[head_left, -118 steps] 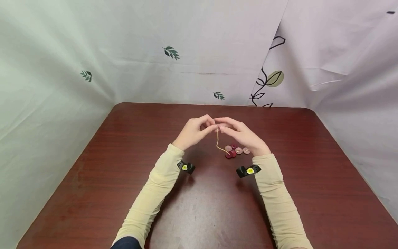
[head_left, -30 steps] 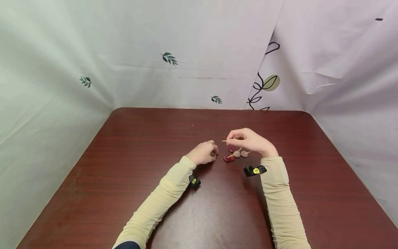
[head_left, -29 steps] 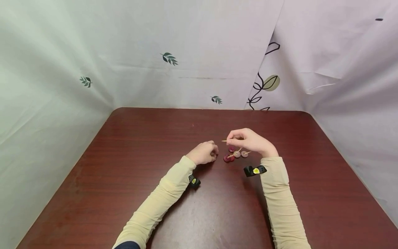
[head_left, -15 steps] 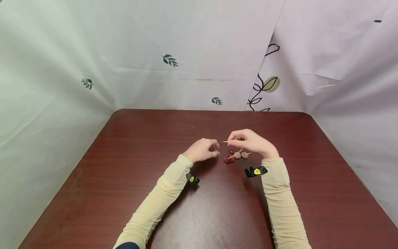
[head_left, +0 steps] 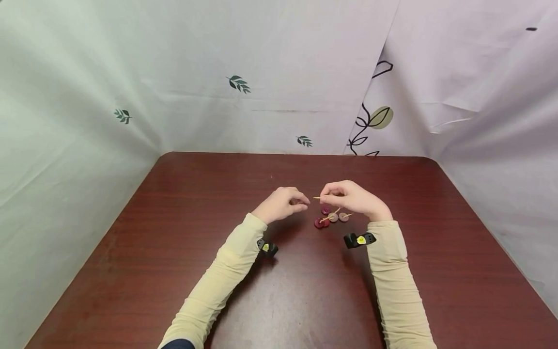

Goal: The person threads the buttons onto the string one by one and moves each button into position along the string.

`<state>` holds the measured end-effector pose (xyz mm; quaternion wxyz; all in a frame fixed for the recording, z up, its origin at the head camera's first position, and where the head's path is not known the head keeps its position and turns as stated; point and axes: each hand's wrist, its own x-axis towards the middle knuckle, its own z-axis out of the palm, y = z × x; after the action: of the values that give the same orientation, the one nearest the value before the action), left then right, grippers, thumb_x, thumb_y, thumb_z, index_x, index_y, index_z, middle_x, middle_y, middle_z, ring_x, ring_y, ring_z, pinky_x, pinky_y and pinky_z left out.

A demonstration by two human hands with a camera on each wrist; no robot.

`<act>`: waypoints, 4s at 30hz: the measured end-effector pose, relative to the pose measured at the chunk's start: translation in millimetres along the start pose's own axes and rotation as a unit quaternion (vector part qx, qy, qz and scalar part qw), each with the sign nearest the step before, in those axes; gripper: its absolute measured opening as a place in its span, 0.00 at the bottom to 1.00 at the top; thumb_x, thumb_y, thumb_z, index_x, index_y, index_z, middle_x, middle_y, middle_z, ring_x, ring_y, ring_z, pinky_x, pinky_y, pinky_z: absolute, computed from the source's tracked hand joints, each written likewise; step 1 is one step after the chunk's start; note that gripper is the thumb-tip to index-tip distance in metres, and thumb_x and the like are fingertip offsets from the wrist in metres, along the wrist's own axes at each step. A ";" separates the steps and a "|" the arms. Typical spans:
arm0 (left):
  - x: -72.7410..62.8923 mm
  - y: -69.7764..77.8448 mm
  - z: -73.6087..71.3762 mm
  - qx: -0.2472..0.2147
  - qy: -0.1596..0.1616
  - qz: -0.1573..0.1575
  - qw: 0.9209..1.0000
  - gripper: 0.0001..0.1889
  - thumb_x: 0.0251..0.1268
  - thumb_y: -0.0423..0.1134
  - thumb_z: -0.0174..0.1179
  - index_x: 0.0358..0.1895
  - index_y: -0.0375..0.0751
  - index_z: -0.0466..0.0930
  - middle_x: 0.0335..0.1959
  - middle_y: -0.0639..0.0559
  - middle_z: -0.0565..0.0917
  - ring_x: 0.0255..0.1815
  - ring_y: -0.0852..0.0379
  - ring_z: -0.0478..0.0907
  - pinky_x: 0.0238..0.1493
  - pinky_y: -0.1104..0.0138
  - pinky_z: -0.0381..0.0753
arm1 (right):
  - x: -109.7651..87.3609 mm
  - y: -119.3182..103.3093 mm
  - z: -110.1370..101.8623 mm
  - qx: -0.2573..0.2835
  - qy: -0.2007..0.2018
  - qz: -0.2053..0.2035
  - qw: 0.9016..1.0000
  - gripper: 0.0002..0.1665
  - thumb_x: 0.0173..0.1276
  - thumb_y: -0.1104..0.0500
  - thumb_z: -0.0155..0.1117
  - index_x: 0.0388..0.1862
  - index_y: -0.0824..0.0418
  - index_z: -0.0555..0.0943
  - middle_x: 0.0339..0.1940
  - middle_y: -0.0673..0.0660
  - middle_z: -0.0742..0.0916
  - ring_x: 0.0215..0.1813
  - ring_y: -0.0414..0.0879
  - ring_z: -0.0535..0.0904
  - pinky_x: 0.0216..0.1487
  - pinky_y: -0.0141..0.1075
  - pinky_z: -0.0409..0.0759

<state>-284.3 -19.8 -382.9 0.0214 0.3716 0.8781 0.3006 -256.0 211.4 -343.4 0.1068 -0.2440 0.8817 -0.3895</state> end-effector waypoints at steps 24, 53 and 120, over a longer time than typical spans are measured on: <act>-0.1 2.9 -9.8 -0.161 0.042 -0.011 0.986 0.17 0.57 0.28 0.66 0.49 0.37 0.75 0.47 0.42 0.82 0.47 0.51 0.85 0.48 0.65 0.83 | 3.0 -1.2 3.9 0.011 -0.008 0.004 1.000 0.06 0.70 0.56 0.60 0.34 0.56 0.81 0.18 0.50 0.73 0.18 0.36 0.62 0.21 0.31 0.62; 1.9 4.4 -7.5 -0.233 0.046 0.004 0.971 0.16 0.60 0.26 0.63 0.50 0.36 0.72 0.53 0.37 0.78 0.53 0.46 0.84 0.50 0.68 0.83 | 13.2 -5.2 13.5 -0.029 0.054 -0.004 0.998 0.08 0.71 0.55 0.59 0.34 0.56 0.83 0.33 0.52 0.87 0.32 0.43 0.74 0.33 0.34 0.72; 0.7 4.4 -9.3 -0.161 0.079 0.028 0.983 0.02 0.65 0.30 0.60 0.39 0.37 0.79 0.37 0.46 0.87 0.40 0.57 0.86 0.42 0.63 0.82 | 18.1 -6.3 19.8 -0.006 0.027 -0.004 1.000 0.14 0.73 0.52 0.57 0.41 0.62 0.81 0.23 0.60 0.78 0.21 0.49 0.71 0.23 0.33 0.68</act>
<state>-284.3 -21.7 -372.8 0.0027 0.3630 0.8062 0.4672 -261.9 185.8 -352.1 0.0802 -0.2376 0.8855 -0.3912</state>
